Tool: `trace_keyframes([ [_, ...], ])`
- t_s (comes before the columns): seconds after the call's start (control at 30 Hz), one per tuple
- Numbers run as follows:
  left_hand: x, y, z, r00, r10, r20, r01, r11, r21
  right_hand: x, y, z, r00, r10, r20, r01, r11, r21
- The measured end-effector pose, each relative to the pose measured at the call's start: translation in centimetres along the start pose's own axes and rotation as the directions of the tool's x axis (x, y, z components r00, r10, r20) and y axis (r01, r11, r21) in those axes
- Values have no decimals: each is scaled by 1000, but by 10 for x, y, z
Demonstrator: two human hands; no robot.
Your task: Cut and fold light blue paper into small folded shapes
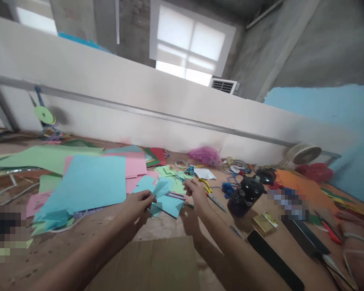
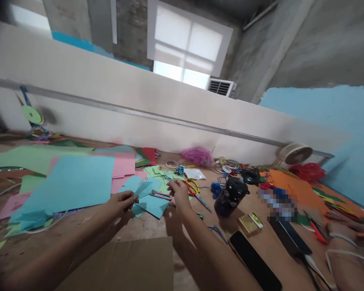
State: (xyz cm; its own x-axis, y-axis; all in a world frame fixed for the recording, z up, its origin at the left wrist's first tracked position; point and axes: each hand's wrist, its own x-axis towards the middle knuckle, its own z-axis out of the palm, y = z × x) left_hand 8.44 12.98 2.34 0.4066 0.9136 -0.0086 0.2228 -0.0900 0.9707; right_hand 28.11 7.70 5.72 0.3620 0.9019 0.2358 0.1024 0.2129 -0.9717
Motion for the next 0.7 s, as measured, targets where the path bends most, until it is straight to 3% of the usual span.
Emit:
trace_keyframes([
  [0.03,1,0,-3,999,18,28,-19,1000,22,-14,-8,-3,999,4,36,-3,1000,-11],
  [0.1,-3,5,-8,996,25,85,-29,998,48,-54,-22,-5,965,15,263,25,989,-147],
  [0.2,-24,18,-13,992,73,105,-84,991,101,-122,-32,-5,842,-12,540,273,872,-406],
  [0.33,-69,21,-8,995,85,56,-90,990,112,-184,-18,-5,689,16,725,475,745,-468],
  [0.5,-120,2,12,999,-22,-34,20,998,-51,-199,6,-16,793,-6,609,457,666,-589],
  [0.6,-139,-5,19,998,55,-40,-57,997,-58,-198,7,-23,846,-72,529,404,733,-547],
  [0.7,-145,-7,17,998,59,-15,-60,991,-118,-198,6,-27,905,-149,398,323,849,-418],
])
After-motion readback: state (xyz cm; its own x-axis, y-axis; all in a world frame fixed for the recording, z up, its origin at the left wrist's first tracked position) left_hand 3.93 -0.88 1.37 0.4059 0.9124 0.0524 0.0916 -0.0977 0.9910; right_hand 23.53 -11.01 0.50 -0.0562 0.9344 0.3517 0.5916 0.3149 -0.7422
